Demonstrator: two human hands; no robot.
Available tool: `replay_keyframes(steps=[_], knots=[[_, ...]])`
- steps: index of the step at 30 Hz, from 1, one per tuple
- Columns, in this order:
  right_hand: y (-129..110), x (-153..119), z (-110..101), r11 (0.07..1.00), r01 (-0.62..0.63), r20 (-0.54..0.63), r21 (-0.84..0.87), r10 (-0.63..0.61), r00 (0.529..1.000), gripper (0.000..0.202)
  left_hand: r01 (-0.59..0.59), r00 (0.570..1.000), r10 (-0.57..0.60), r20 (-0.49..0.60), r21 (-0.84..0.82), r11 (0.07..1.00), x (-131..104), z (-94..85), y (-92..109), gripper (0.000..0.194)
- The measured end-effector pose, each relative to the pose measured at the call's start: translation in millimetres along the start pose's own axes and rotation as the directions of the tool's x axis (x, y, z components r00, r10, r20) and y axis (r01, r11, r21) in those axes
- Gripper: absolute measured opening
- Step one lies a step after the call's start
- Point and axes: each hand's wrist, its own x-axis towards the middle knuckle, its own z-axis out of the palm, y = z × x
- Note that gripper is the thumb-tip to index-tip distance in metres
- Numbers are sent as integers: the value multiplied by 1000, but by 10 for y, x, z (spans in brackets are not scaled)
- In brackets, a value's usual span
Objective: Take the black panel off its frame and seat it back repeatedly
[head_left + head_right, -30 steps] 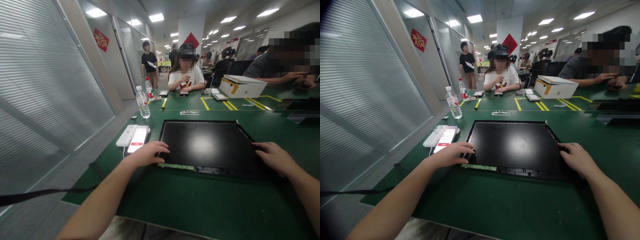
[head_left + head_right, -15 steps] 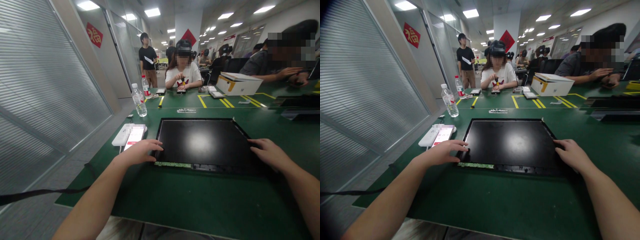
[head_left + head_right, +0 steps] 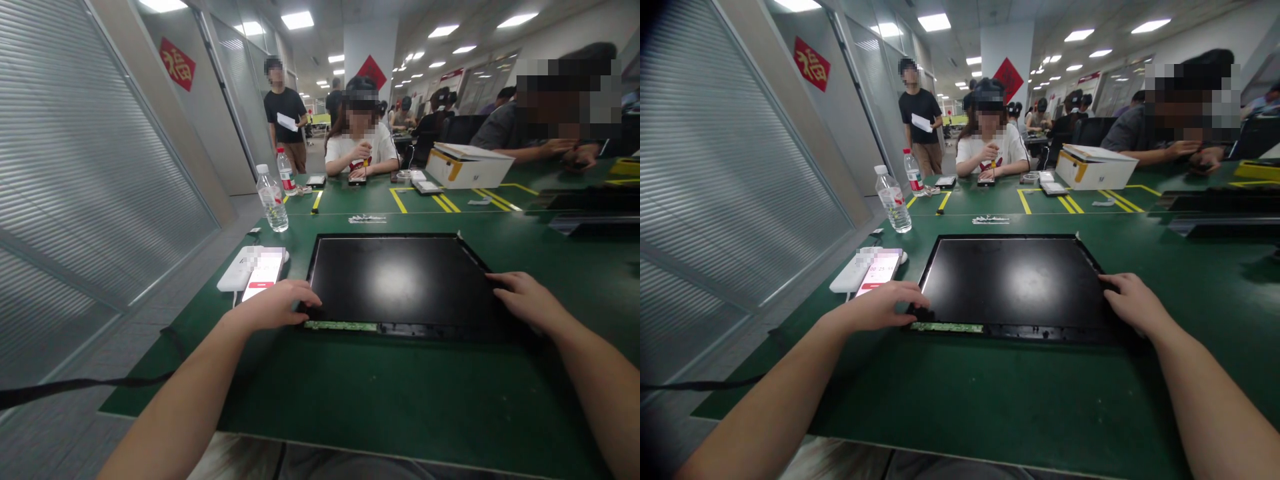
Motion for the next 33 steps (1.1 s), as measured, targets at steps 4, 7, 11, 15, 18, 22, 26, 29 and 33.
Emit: replay_keyframes(steps=[4, 7, 11, 15, 18, 22, 26, 29, 33], knots=[[-15, 13, 4, 999, -33, 6, -9, 33, 999, 53, 14, 999, -14, 31, -2, 1000, 5, -2, 34, 32], [-19, 16, 4, 1000, -28, 4, -13, 28, 1000, 53, 17, 999, -17, 33, -6, 1000, 7, -4, 36, 32], [-26, 10, -11, 999, -29, 13, -21, 29, 999, 54, 12, 999, -12, 31, -4, 1000, 8, -4, 29, 28], [-44, 0, -32, 998, -47, 47, -32, 48, 998, 54, -5, 999, 5, 40, 0, 1000, 12, -1, 24, 26], [-46, 0, -32, 998, -49, 45, -34, 50, 998, 54, -13, 999, 13, 42, -4, 1000, 12, 2, 18, 27], [-24, 7, -14, 999, -33, 18, -31, 33, 999, 53, -20, 999, 21, 37, -8, 1000, 10, 6, 10, 27], [2, 10, -1, 999, -25, -9, -26, 25, 1000, 53, -33, 999, 33, 34, -15, 999, 7, 12, 1, 30], [17, 13, 2, 1000, -23, -7, -21, 23, 1000, 53, -36, 999, 36, 30, -11, 999, 5, 18, -7, 33], [24, 27, 10, 1000, -11, -19, -22, 10, 1000, 52, -48, 999, 48, 16, -9, 999, 3, 22, -21, 33]])
